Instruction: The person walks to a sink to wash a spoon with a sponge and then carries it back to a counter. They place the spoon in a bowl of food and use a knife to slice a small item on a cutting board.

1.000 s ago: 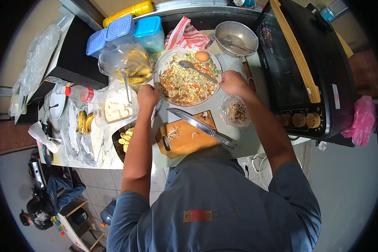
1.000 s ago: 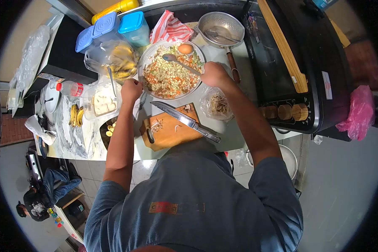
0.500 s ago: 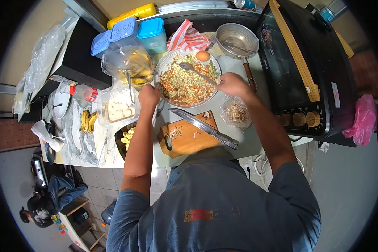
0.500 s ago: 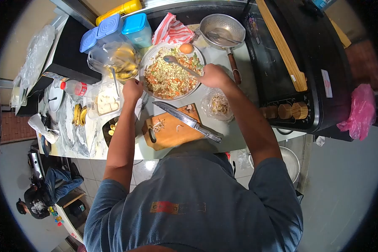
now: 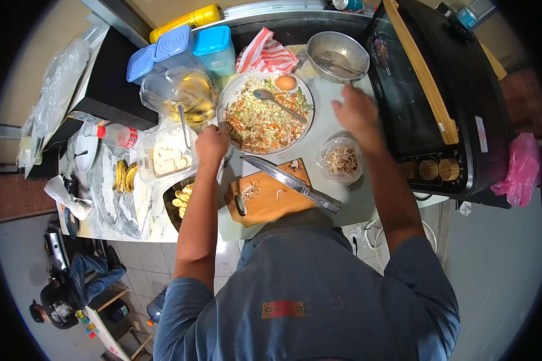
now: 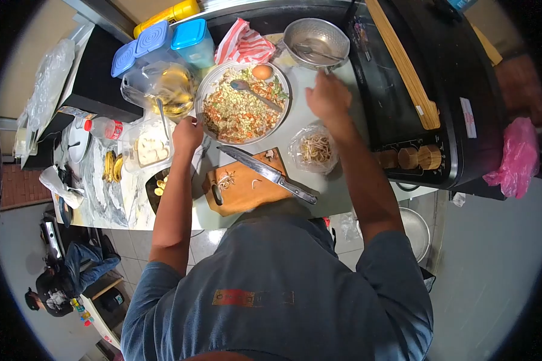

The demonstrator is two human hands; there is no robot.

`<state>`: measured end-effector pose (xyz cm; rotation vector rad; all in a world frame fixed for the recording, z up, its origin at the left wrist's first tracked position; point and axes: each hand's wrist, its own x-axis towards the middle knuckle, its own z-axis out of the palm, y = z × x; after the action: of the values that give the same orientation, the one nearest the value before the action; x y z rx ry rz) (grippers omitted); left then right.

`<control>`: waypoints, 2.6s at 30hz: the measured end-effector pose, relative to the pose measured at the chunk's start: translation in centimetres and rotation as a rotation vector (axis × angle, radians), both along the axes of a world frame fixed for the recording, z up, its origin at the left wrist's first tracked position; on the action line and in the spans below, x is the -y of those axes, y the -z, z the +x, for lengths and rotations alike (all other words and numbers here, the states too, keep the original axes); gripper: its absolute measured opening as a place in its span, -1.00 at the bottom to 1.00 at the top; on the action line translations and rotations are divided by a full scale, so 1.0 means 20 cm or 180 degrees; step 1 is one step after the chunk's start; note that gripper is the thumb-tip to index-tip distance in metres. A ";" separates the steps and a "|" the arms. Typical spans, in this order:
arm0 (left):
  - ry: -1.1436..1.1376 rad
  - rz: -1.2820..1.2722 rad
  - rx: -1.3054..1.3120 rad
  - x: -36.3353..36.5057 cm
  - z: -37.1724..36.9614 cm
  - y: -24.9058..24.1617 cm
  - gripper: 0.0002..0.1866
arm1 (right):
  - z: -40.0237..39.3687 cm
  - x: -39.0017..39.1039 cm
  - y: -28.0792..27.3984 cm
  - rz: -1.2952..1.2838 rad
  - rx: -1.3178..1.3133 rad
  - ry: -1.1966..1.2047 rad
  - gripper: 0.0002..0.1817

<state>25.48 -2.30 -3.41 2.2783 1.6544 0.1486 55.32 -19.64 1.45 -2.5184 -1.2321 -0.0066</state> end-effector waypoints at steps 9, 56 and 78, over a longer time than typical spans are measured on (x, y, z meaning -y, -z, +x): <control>0.0034 -0.0171 -0.0097 0.01 -0.01 -0.02 -0.65 | 0.13 0.13 0.16 -0.0688 -0.0412 0.0400 -0.62; 0.0620 -0.0692 0.1302 0.42 -0.15 -0.33 -0.61 | -0.43 0.75 0.00 0.1756 -0.0415 -0.0590 -0.79; 0.1570 -0.1240 0.1888 0.59 0.19 -0.23 -0.67 | -0.46 1.23 -0.03 0.1660 -0.0168 0.0836 -0.72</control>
<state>29.35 -14.03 1.26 1.9988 0.7312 0.3151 46.15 -44.18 2.05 -2.1776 -0.7467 -0.2841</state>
